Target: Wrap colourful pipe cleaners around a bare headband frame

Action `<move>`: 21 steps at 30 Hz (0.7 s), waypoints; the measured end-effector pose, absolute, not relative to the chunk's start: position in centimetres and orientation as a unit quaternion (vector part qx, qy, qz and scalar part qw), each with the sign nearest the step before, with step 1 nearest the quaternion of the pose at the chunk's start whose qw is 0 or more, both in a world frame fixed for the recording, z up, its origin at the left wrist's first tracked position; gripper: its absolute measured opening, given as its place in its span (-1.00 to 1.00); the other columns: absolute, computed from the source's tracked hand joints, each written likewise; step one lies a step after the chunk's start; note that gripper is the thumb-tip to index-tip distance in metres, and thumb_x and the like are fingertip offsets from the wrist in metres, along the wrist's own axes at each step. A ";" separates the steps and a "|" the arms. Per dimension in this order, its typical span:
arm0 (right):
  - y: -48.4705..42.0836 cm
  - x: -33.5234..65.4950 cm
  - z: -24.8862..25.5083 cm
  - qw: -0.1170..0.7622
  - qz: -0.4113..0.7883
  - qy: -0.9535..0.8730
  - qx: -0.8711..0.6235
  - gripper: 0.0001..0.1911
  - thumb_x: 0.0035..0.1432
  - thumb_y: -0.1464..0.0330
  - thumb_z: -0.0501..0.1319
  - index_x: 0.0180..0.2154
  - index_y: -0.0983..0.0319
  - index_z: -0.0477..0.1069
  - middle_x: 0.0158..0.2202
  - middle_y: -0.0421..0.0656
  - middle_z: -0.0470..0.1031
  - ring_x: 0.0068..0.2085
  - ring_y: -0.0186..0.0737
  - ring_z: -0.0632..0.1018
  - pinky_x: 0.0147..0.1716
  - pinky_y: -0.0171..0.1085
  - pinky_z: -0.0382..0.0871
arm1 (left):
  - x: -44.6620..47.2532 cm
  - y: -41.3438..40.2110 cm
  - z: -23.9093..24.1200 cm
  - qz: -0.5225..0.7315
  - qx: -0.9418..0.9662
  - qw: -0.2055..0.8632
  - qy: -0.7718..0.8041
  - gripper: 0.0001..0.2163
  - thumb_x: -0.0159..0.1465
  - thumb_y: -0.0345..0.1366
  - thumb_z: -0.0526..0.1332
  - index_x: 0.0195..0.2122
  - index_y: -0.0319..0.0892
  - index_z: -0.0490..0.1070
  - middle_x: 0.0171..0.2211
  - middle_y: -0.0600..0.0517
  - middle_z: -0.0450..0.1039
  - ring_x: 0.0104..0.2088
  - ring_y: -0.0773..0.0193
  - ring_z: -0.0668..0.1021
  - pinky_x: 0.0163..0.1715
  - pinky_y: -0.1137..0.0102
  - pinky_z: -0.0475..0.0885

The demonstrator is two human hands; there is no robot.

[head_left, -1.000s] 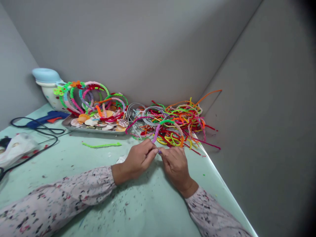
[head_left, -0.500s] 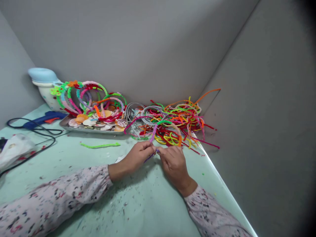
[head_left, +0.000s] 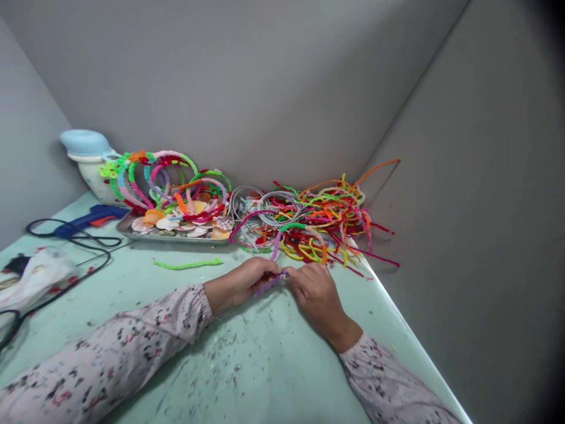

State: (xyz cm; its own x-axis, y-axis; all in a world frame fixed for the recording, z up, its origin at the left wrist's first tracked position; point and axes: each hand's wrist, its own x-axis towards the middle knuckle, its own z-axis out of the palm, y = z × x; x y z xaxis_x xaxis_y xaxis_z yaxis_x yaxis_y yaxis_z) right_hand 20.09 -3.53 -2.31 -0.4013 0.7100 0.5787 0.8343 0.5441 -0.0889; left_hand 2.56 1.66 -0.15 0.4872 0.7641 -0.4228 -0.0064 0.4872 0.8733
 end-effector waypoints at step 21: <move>-3.3 20.2 -2.2 0.271 -0.124 -0.839 -0.455 -0.79 0.30 0.39 0.08 -0.11 0.22 0.45 -0.44 -0.16 0.45 -0.31 -0.21 0.38 -0.26 -0.20 0.15 | 1.7 3.5 -0.5 0.103 0.401 0.843 0.343 -0.83 0.05 -0.36 0.07 -0.67 -0.21 0.21 -0.78 0.14 0.08 -0.76 0.48 0.08 -0.74 0.49 -0.10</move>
State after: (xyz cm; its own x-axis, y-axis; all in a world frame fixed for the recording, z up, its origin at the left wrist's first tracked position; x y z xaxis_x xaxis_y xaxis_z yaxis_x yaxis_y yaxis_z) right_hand 20.18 -3.26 -2.23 -0.4387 0.6965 0.5679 0.8312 0.5547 -0.0383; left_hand 1.72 3.48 -0.51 0.7430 0.4494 -0.4959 0.1009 0.6572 0.7469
